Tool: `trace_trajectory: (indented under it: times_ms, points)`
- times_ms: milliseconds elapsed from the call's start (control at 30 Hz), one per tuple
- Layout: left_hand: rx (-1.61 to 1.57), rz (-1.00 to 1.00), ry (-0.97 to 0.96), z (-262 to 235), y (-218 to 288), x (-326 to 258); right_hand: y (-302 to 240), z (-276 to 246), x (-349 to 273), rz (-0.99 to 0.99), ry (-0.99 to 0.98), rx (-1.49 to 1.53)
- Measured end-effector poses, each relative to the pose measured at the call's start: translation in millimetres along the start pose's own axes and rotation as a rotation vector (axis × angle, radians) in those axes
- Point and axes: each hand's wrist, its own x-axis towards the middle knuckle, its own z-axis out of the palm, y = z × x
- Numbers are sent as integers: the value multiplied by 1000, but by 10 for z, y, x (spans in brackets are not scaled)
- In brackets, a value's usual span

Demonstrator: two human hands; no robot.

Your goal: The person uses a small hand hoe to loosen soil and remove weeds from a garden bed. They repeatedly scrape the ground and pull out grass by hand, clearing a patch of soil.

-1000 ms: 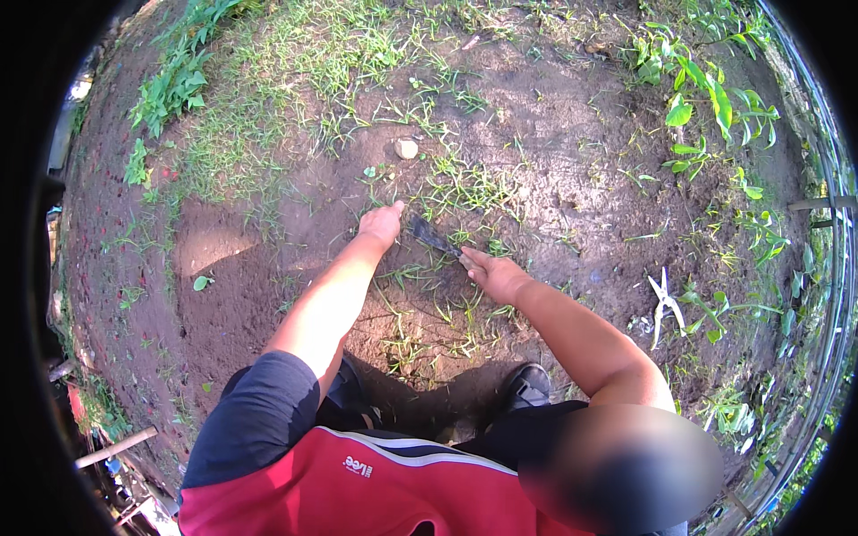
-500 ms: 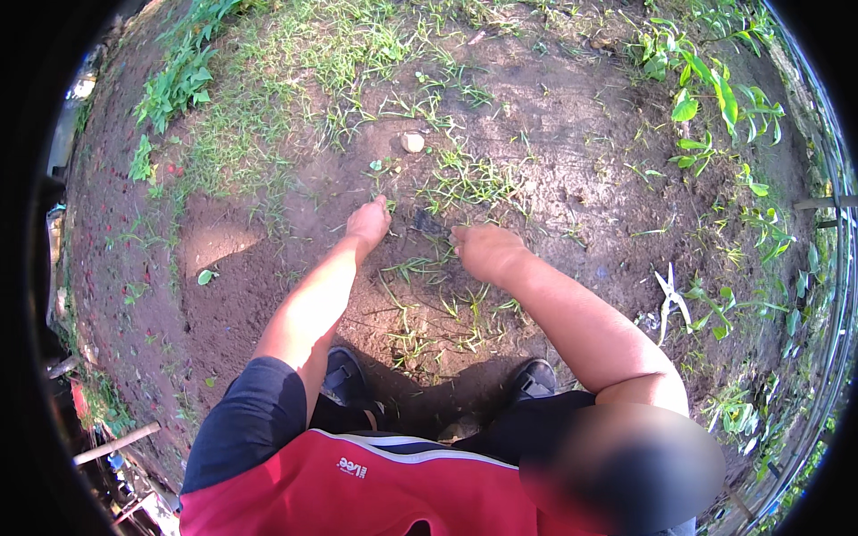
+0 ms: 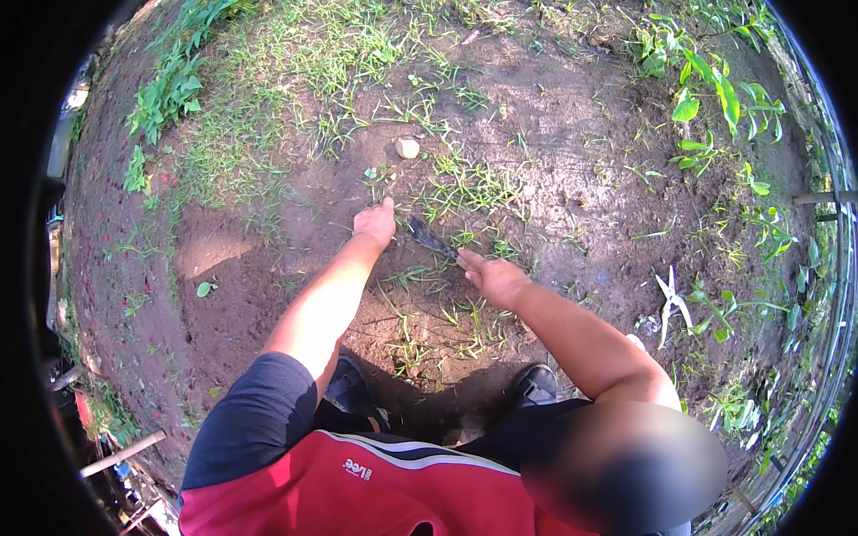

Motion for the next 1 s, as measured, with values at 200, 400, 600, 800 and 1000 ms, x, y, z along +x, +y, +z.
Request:
trace_trajectory:
  times_ms: [200, 400, 600, 800, 1000]
  points:
    - [-114, -59, -93, -101, 9, -57, 46, -359, -30, -110, 104, -7]
    - [-327, -114, -126, -98, -61, -75, -337, -696, -268, -109, 114, -119]
    - [-469, -199, -53, 15, -181, -36, -616, -168, 108, 0, -10, -217]
    - [-527, -159, 62, 67, -434, 9, -281, -191, 52, 5, -125, 398]
    - [-571, -298, 242, -115, -769, -165, -242, -554, -132, -22, -1, 100]
